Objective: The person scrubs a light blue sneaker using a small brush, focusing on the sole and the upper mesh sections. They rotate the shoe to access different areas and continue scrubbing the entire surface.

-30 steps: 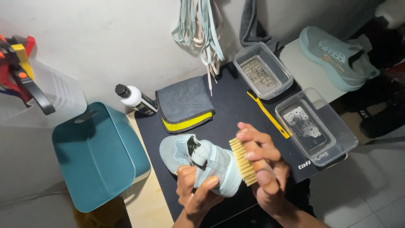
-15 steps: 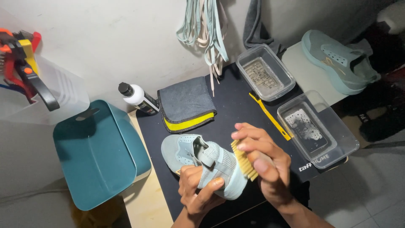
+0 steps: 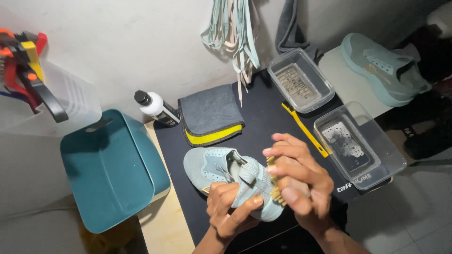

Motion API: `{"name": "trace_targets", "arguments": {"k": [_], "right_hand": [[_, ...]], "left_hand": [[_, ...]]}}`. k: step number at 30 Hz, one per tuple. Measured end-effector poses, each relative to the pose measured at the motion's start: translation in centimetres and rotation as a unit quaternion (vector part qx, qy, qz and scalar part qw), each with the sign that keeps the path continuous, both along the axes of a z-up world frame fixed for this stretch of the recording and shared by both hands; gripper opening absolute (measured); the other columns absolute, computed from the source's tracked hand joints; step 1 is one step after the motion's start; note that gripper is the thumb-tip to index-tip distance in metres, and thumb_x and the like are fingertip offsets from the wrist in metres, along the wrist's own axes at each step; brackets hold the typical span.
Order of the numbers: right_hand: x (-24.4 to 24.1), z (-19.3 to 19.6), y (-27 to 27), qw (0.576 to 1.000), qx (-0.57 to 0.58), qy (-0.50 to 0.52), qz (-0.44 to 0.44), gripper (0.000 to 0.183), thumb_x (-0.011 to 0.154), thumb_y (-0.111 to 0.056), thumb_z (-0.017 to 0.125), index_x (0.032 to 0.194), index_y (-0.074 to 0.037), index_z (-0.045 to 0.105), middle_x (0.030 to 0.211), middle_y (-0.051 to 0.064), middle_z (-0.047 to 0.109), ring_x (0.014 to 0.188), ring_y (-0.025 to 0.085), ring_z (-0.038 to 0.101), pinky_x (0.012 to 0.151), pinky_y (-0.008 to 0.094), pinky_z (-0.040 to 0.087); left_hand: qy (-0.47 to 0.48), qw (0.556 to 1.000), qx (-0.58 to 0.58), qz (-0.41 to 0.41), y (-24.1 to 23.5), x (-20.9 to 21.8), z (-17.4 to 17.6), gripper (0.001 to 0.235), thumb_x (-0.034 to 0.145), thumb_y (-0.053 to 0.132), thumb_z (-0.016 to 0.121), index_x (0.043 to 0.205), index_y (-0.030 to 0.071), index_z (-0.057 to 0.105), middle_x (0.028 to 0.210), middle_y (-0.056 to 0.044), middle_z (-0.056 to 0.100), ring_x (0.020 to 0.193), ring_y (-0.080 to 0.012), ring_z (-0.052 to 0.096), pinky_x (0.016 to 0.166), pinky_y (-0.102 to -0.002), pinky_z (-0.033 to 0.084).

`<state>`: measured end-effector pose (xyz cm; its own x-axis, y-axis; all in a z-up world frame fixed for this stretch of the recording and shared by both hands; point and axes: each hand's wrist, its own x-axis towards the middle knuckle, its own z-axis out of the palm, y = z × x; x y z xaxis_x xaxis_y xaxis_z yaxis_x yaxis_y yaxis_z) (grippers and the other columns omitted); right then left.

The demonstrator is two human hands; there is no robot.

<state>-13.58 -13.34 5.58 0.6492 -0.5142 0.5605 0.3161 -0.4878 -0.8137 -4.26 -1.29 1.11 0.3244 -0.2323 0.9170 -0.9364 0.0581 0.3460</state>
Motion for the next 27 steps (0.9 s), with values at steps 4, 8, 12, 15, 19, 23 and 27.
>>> {"name": "trace_targets", "arguments": {"k": [4,8,12,15,19,23,27], "right_hand": [[-1.0,2.2,1.6,0.971,-0.239,-0.006,-0.019,0.017,0.085,-0.032,0.065,0.096,-0.025,0.076,0.11,0.012,0.071,0.105,0.019,0.072,0.106,0.054,0.051],[-0.2,0.6,0.9,0.945,-0.316,-0.019,-0.081,0.02,0.096,-0.042,0.056,0.098,-0.034,0.074,0.109,0.001,0.07,0.108,0.024,0.059,0.098,0.045,0.052],[0.4,0.1,-1.7,0.979,-0.182,0.015,-0.091,0.021,0.091,-0.023,0.058,0.097,-0.009,0.072,0.115,0.022,0.069,0.109,0.037,0.06,0.113,0.058,0.051],[0.1,0.4,-1.3,0.977,-0.186,-0.003,-0.105,0.023,0.088,-0.023,0.056,0.096,-0.009,0.072,0.115,0.026,0.069,0.112,0.036,0.063,0.113,0.06,0.052],[-1.9,0.9,1.8,0.955,-0.293,0.007,-0.037,0.013,0.091,-0.04,0.07,0.096,-0.031,0.076,0.112,0.006,0.071,0.108,0.021,0.067,0.1,0.046,0.053],[-1.7,-1.8,-0.2,0.941,-0.324,-0.015,-0.097,0.023,0.097,-0.046,0.053,0.103,-0.036,0.073,0.119,-0.001,0.068,0.116,0.02,0.057,0.105,0.044,0.046],[-0.2,-1.3,-2.7,0.976,-0.172,-0.003,-0.134,0.021,0.094,-0.024,0.06,0.095,-0.006,0.07,0.114,0.025,0.069,0.118,0.041,0.061,0.115,0.058,0.05]], "left_hand": [[0.005,0.999,0.042,-0.033,0.3,0.4,0.5,0.019,0.106,0.019,0.05,0.103,0.015,0.069,0.086,-0.008,0.066,0.069,-0.0191,0.063,0.063,-0.033,0.046],[-0.021,0.997,0.064,-0.027,0.0,0.4,0.8,0.025,0.104,0.015,0.046,0.09,0.008,0.065,0.087,-0.012,0.067,0.068,-0.0196,0.062,0.06,-0.032,0.042],[-0.022,0.997,0.067,-0.039,-0.1,0.3,0.5,0.016,0.103,0.021,0.056,0.102,0.014,0.071,0.086,-0.008,0.069,0.068,-0.0178,0.064,0.063,-0.03,0.047],[-0.026,0.996,0.077,-0.042,-0.4,0.3,0.5,0.016,0.102,0.02,0.057,0.103,0.013,0.071,0.089,-0.01,0.07,0.068,-0.019,0.065,0.063,-0.031,0.047],[-0.032,0.993,0.107,-0.031,-0.3,0.1,1.1,0.024,0.104,0.009,0.05,0.095,0.007,0.072,0.095,-0.015,0.069,0.073,-0.0221,0.065,0.062,-0.034,0.047],[-0.015,0.994,0.098,-0.047,-0.3,0.1,0.8,0.021,0.105,0.021,0.054,0.105,0.007,0.069,0.095,-0.012,0.072,0.074,-0.0204,0.067,0.066,-0.033,0.047],[-0.024,0.996,0.072,-0.039,-0.2,-0.1,0.2,0.016,0.101,0.02,0.06,0.108,0.009,0.069,0.091,-0.012,0.073,0.07,-0.0205,0.067,0.064,-0.032,0.048]]}}
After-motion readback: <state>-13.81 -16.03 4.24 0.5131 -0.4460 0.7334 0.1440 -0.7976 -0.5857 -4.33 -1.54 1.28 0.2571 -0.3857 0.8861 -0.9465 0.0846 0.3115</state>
